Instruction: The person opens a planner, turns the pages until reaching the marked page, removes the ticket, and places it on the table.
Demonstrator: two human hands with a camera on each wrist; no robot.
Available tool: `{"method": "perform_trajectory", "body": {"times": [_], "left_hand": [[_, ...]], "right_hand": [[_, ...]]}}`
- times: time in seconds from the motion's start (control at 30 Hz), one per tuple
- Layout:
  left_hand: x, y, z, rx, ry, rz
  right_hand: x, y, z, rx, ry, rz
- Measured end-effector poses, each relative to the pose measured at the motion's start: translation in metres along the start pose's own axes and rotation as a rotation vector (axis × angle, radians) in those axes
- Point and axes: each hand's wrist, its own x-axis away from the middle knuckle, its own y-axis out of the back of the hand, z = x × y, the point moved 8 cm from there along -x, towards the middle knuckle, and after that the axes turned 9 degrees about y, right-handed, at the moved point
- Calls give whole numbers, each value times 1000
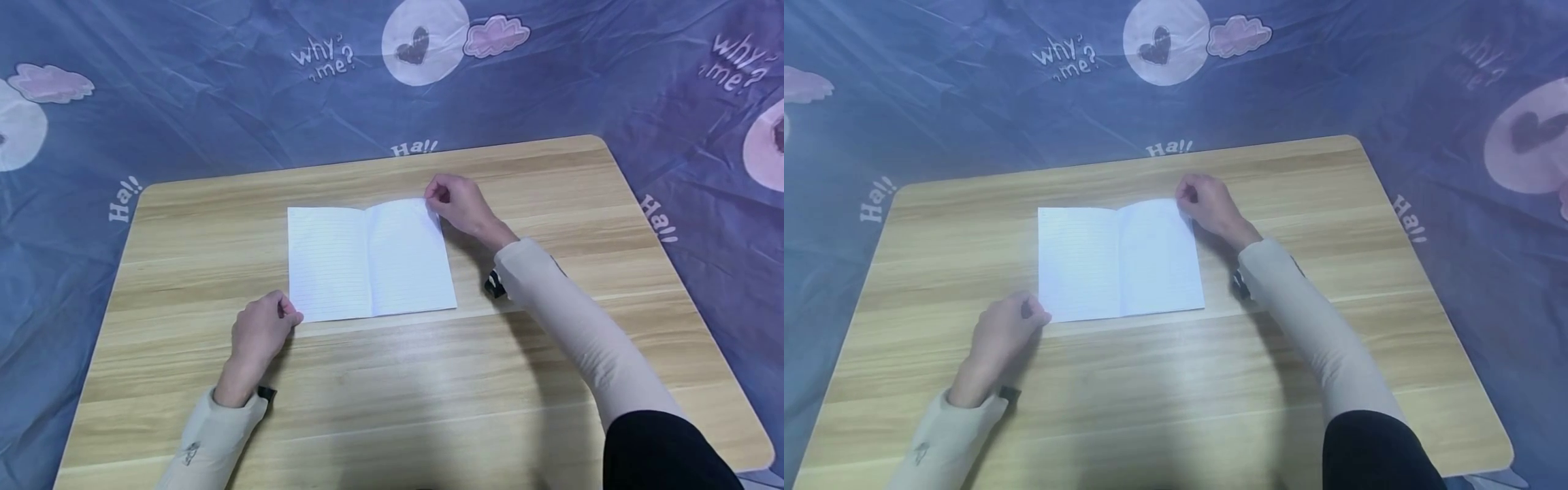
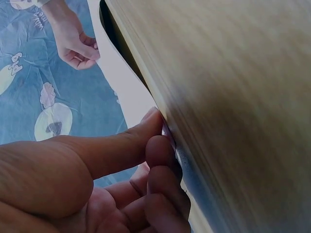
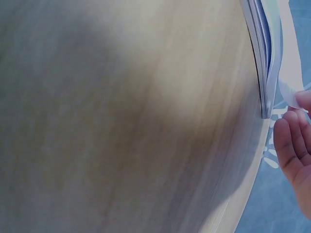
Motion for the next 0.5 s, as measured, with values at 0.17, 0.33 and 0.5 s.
{"method": "perform_trajectory", "body": {"times": [0.17, 0.33, 0.5], "left_hand": [[0, 0, 0, -1, 8, 10], [0, 0, -1, -2, 11, 20], [0, 0, -1, -6, 14, 21]], "right_hand": [[2, 4, 2, -50, -40, -11], [3, 4, 0, -85, -76, -17], [5, 3, -2, -113, -89, -16]]}}
